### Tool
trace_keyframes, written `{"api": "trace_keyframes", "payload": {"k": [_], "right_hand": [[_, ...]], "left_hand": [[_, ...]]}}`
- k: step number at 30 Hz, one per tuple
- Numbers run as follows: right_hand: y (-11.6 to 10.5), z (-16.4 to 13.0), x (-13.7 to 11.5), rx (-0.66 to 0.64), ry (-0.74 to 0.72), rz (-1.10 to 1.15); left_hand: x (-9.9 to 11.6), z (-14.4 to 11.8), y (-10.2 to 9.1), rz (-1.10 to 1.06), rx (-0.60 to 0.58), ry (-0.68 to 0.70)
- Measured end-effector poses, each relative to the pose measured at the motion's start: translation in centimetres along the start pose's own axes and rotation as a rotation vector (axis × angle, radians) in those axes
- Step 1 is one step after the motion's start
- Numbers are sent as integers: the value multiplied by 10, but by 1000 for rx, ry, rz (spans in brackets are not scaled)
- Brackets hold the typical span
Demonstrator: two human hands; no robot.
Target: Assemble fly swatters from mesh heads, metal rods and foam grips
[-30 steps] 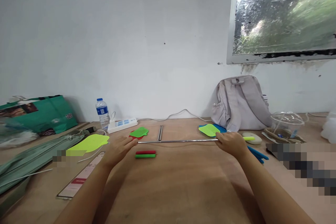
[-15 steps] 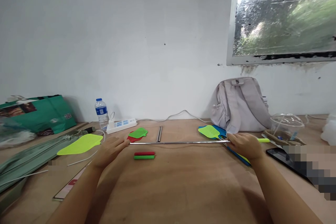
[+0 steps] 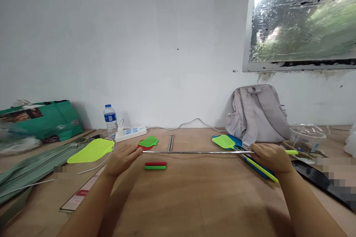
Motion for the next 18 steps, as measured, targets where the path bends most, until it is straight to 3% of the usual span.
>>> {"api": "trace_keyframes", "payload": {"k": [8, 13, 18], "right_hand": [[-3, -3, 3, 19, -9, 52], [0, -8, 6, -73, 14, 60], [-1, -7, 6, -67, 16, 84]], "left_hand": [[-2, -1, -1, -3, -11, 14], [-5, -5, -1, -9, -44, 22], [-7, -15, 5, -23, -88, -1]]}}
Point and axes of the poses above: each hand's wrist, its own z-axis towards the middle knuckle, its own y-axis out of the palm, x = y × z, the point moved 2 cm from there along z, towards the middle knuckle, and after that the axes turned 10 degrees about z, right-handed, at the moved point
